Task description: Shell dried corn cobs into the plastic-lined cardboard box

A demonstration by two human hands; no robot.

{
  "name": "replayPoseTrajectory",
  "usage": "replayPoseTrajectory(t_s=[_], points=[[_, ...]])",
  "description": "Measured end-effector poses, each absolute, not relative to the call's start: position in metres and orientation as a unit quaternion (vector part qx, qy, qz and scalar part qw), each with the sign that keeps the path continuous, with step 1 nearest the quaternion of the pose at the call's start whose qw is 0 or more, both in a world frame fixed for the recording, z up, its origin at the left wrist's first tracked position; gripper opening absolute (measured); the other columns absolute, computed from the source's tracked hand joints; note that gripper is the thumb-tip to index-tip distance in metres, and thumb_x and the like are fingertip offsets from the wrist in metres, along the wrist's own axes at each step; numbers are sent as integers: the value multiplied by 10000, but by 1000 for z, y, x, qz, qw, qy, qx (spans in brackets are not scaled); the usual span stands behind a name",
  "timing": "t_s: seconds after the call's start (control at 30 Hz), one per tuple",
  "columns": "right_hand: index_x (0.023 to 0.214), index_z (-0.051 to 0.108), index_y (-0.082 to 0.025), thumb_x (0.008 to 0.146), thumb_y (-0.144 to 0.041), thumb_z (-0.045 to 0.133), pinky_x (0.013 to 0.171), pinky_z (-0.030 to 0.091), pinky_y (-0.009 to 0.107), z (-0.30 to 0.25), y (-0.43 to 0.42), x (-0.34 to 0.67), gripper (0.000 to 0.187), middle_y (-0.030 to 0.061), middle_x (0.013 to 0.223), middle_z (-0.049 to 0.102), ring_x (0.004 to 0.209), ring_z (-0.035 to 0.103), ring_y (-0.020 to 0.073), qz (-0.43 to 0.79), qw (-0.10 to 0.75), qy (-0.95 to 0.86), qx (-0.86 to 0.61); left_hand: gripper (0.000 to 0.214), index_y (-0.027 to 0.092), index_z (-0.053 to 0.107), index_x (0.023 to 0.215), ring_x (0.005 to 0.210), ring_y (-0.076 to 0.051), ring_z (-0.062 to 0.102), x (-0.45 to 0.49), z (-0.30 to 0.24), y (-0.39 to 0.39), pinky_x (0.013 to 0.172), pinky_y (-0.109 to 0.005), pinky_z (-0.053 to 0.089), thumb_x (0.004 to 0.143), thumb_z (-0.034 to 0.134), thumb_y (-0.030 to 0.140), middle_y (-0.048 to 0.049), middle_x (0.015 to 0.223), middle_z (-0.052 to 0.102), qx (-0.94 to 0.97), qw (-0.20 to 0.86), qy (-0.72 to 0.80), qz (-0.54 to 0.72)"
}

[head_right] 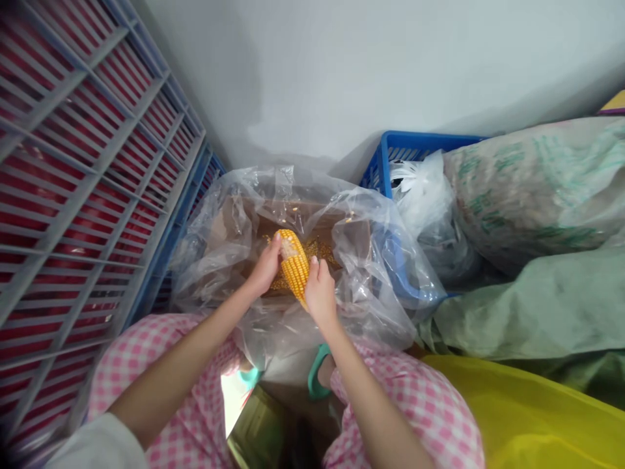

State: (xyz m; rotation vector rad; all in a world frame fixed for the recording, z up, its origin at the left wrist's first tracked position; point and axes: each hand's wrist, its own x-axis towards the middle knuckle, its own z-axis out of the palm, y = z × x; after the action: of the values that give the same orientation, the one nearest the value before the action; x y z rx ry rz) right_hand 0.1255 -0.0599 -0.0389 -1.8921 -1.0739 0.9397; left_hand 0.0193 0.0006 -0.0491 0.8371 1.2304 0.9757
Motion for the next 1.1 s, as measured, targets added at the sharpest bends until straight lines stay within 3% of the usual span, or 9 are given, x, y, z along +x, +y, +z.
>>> replayPoseTrajectory(t_s=[0.1,0.2,0.33,0.47,0.7,0.83,0.97,1.1], points=[[704,400,-218,827,-528,251,512,339,278,-40,-61,122,366,-6,591,477,535,451,149,427,403,-353,-728,349,179,556,997,993,-182,542,21,-49,-3,894,-293,378,803,445,447,-58,1008,620,415,579,553,433],[765,409,-220,823,-538,245,457,319,273,-35,-60,123,363,-16,575,473,456,432,140,507,398,-281,-711,330,191,538,1042,1000,-182,540,20,-46,-3,885,-294,387,791,485,399,-51,1052,606,415,614,514,432],[726,398,-218,834,-510,259,515,325,278,-28,-59,127,341,-11,591,472,523,450,147,447,394,-331,-732,396,188,545,1031,926,-208,577,19,-41,0,802,-326,439,792,433,484,-68,1008,621,362,687,490,396],[653,370,-215,845,-478,260,572,328,284,-26,-59,127,344,-2,611,473,587,447,153,377,383,-398,-744,355,164,562,922,958,-202,553,18,-40,2,883,-314,380,810,417,467,-77,956,619,419,586,563,404],[684,421,-216,820,-506,290,566,374,304,-33,-59,126,347,15,612,512,608,494,176,423,408,-346,-731,262,159,551,912,944,-218,544,18,-44,-2,909,-338,346,824,430,373,-85,904,607,479,508,610,375],[787,428,-217,817,-517,282,471,372,294,-28,-58,127,335,0,557,514,530,519,179,546,408,-246,-689,318,193,535,1036,1009,-200,528,19,-44,-1,908,-321,360,816,436,401,-60,1028,596,454,584,533,411],[789,446,-216,796,-550,327,493,403,306,-27,-57,128,354,6,580,526,567,537,186,516,421,-258,-700,525,169,548,1039,918,-237,584,18,-42,4,785,-358,442,801,313,573,-92,963,630,354,689,502,385],[790,456,-210,784,-556,348,516,426,316,-28,-59,123,363,10,586,536,580,551,189,521,421,-262,-695,488,162,576,984,992,-216,557,17,-42,4,850,-316,414,807,342,553,-82,992,633,367,633,539,418]])
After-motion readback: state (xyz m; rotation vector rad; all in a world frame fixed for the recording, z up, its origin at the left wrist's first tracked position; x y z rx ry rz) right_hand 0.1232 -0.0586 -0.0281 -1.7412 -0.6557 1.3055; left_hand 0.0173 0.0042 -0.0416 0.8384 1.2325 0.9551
